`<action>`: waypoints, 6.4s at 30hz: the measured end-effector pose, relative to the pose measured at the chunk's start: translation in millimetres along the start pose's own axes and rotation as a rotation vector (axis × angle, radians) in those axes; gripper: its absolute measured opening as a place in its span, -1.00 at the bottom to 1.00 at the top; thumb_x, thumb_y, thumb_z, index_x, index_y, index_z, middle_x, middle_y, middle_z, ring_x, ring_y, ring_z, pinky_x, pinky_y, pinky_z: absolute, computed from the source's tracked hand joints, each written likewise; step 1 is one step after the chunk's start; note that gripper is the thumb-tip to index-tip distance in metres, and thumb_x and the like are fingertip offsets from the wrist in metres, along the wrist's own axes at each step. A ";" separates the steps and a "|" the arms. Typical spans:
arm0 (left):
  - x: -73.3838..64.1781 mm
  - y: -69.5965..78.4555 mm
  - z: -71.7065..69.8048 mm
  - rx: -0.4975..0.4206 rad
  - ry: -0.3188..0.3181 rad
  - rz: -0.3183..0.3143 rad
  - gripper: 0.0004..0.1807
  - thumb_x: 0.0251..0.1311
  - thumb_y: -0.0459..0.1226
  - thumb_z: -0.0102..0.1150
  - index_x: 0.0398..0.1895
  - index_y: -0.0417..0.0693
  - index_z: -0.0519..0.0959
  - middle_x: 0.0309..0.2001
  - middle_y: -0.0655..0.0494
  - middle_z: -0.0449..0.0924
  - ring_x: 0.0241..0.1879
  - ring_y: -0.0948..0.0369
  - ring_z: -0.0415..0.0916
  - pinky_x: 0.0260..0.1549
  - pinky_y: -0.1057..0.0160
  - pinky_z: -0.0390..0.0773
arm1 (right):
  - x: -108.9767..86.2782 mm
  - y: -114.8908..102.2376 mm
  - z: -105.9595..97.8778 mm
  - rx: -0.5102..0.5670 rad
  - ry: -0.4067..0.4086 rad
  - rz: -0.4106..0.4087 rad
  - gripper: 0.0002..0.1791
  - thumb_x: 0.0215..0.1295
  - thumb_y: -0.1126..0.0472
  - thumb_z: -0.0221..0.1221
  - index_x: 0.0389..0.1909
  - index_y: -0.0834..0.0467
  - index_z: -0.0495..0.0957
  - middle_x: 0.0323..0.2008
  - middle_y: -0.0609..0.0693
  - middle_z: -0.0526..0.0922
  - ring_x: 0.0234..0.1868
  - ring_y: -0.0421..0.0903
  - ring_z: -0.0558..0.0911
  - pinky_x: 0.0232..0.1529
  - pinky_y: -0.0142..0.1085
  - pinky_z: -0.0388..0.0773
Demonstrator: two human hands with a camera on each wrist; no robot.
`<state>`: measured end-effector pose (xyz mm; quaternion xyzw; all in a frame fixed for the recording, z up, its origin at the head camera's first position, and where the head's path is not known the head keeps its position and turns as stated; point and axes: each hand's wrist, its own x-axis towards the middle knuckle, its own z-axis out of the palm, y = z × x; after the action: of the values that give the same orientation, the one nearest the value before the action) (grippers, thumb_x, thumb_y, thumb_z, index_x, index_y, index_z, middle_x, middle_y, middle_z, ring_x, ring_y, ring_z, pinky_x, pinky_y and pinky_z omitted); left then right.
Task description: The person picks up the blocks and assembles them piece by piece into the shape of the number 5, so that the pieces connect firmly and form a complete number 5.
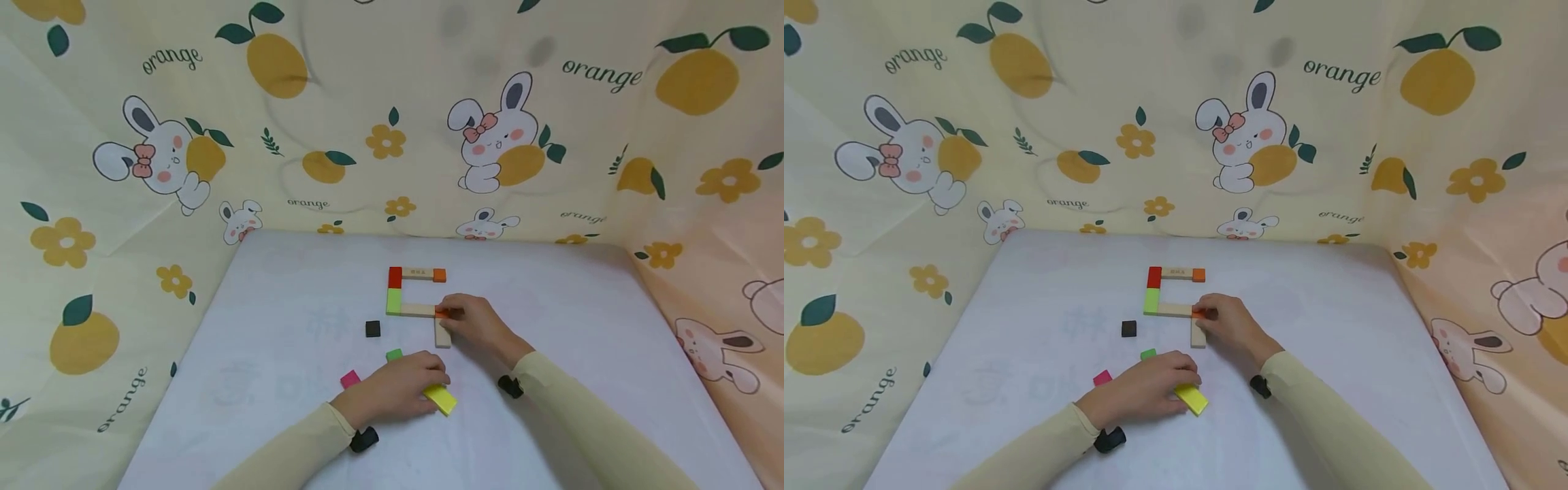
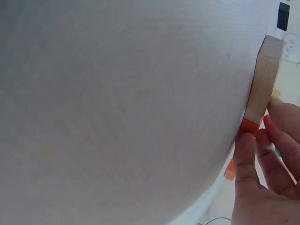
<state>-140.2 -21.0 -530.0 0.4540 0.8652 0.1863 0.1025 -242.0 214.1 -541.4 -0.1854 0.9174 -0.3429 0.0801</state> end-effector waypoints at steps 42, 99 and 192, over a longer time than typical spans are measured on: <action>14.2 -8.7 -3.9 -0.197 0.208 -0.316 -0.67 0.31 -0.17 0.53 0.09 -0.03 0.80 -0.05 0.23 0.63 -0.06 0.30 0.52 0.05 0.33 0.60 | -1.8 -4.3 1.5 -0.043 -0.006 -0.016 -0.63 0.42 0.26 0.46 0.21 0.13 0.77 0.27 0.10 0.69 0.24 0.07 0.67 0.26 -0.02 0.62; 26.3 -17.4 5.6 -0.104 0.255 -0.427 -0.64 0.32 -0.07 0.50 0.05 -0.08 0.79 -0.13 0.17 0.63 -0.17 0.24 0.51 -0.12 0.28 0.59 | -0.2 -7.5 1.4 -0.087 -0.037 -0.033 -0.66 0.43 0.27 0.43 0.19 0.13 0.78 0.24 0.07 0.69 0.00 -0.02 0.63 0.05 -0.10 0.65; -22.9 -61.3 -29.7 -0.039 0.038 -0.197 -0.67 0.34 -0.20 0.53 0.15 0.16 0.80 0.05 0.20 0.59 0.03 0.21 0.49 0.01 0.29 0.59 | -69.2 -11.6 -0.9 -0.312 -0.151 -0.542 -0.59 0.26 0.28 0.31 0.12 0.02 0.83 0.25 -0.03 0.69 0.36 0.03 0.57 0.30 0.04 0.58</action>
<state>-183.3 -78.4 -528.3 0.3612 0.9037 0.2005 0.1127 -175.4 233.9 -531.7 -0.4577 0.8677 -0.1924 0.0244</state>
